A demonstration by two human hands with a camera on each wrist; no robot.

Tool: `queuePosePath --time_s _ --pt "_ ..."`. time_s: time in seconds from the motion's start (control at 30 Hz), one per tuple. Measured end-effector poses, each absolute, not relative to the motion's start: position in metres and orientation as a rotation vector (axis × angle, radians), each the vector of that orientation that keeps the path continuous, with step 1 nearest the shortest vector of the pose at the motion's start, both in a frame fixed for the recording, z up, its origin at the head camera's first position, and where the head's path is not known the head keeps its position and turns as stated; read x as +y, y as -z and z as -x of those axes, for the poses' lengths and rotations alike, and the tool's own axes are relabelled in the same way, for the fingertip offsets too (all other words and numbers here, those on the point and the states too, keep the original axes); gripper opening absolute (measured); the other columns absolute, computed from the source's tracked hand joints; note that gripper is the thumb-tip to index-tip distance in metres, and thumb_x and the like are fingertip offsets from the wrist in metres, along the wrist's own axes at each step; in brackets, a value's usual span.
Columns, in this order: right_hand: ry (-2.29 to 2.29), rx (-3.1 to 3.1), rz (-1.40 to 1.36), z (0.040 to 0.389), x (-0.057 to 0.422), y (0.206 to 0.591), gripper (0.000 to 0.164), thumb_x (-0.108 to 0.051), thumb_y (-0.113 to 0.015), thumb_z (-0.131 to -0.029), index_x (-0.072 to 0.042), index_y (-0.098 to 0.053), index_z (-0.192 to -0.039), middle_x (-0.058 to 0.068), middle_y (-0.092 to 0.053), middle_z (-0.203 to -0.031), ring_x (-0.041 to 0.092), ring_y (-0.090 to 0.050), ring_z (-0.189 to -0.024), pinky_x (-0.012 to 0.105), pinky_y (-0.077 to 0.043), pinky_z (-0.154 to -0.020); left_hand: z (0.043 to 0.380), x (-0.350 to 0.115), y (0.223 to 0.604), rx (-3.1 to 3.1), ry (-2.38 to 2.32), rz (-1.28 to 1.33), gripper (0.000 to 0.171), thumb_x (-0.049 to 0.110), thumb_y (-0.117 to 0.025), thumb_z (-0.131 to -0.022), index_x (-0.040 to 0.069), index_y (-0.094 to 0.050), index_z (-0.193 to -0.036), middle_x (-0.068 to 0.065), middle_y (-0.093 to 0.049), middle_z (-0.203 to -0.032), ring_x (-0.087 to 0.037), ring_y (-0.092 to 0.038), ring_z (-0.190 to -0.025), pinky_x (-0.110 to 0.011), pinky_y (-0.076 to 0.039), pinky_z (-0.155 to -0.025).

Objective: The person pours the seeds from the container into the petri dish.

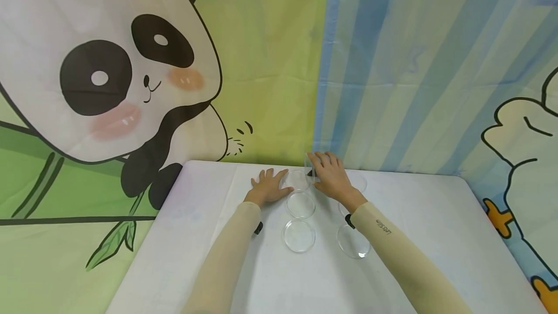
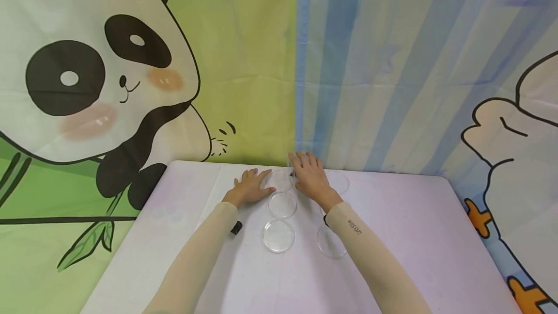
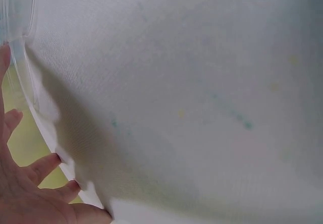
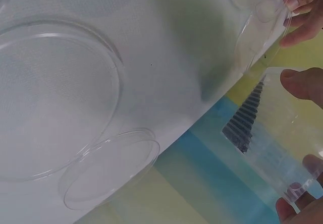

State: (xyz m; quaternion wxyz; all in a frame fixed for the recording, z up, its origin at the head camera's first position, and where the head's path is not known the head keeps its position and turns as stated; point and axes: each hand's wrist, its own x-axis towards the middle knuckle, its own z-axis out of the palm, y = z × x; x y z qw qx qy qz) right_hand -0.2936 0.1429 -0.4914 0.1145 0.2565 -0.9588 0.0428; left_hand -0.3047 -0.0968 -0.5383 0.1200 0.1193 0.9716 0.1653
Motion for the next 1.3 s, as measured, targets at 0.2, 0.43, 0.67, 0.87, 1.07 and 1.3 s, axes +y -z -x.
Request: queuePosePath --time_s 0.2,0.43,0.67,0.87,1.07,1.3 --pt "-0.104 -2.784 -0.766 0.2922 0.1417 0.4904 0.095 -0.021 -0.086 -0.08 -0.01 -0.031 -0.156 0.02 -0.04 -0.15 0.046 -0.034 -0.135 0.062 -0.033 -0.105 0.3049 -0.0972 0.5378 2.834 -0.48 -0.336 0.075 0.067 -0.053 -0.093 0.035 -0.031 -0.158 -0.02 -0.026 -0.159 -0.047 -0.016 -0.146 -0.077 -0.015 -0.106" --pt "-0.078 -2.803 -0.758 0.2925 0.1406 0.4905 0.094 -0.023 -0.085 -0.081 -0.012 -0.03 -0.156 0.018 -0.038 -0.152 0.045 -0.032 -0.137 0.062 -0.032 -0.106 0.3052 -0.0968 0.5385 2.837 -0.475 -0.339 0.075 0.067 -0.053 -0.093 0.036 -0.031 -0.158 -0.02 -0.027 -0.158 -0.047 -0.017 -0.145 -0.076 -0.015 -0.106" --pt "-0.08 -2.792 -0.761 0.2922 0.1402 0.49 0.093 -0.021 -0.085 -0.08 -0.011 -0.032 -0.155 0.019 -0.039 -0.151 0.046 -0.033 -0.137 0.062 -0.033 -0.105 0.3061 -0.0972 0.5396 2.843 -0.467 -0.347 0.075 0.069 -0.051 -0.093 0.037 -0.031 -0.158 -0.019 -0.027 -0.159 -0.046 -0.017 -0.146 -0.076 -0.015 -0.106" --pt "-0.045 -2.808 -0.771 0.2913 0.1399 0.4897 0.095 -0.022 -0.085 -0.081 -0.012 -0.029 -0.157 0.018 -0.037 -0.152 0.045 -0.032 -0.138 0.061 -0.033 -0.106 0.306 -0.097 0.5406 2.841 -0.471 -0.338 0.074 0.068 -0.052 -0.093 0.037 -0.031 -0.157 -0.019 -0.027 -0.159 -0.046 -0.017 -0.146 -0.076 -0.015 -0.106" --pt "-0.049 -2.806 -0.785 0.2899 0.1396 0.4896 0.095 -0.02 -0.085 -0.081 -0.013 -0.028 -0.157 0.017 -0.035 -0.153 0.045 -0.03 -0.139 0.061 -0.032 -0.106 0.3057 -0.0961 0.5405 2.84 -0.464 -0.336 0.074 0.068 -0.051 -0.093 0.038 -0.03 -0.158 -0.019 -0.026 -0.159 -0.047 -0.016 -0.146 -0.076 -0.015 -0.106" --pt "-0.057 -2.782 -0.794 0.2892 0.1389 0.4895 0.094 -0.018 -0.085 -0.08 -0.013 -0.03 -0.156 0.018 -0.036 -0.153 0.045 -0.03 -0.138 0.061 -0.033 -0.105 0.3057 -0.0976 0.5407 2.843 -0.45 -0.338 0.075 0.068 -0.051 -0.093 0.039 -0.028 -0.158 -0.019 -0.025 -0.16 -0.046 -0.015 -0.146 -0.075 -0.015 -0.106"
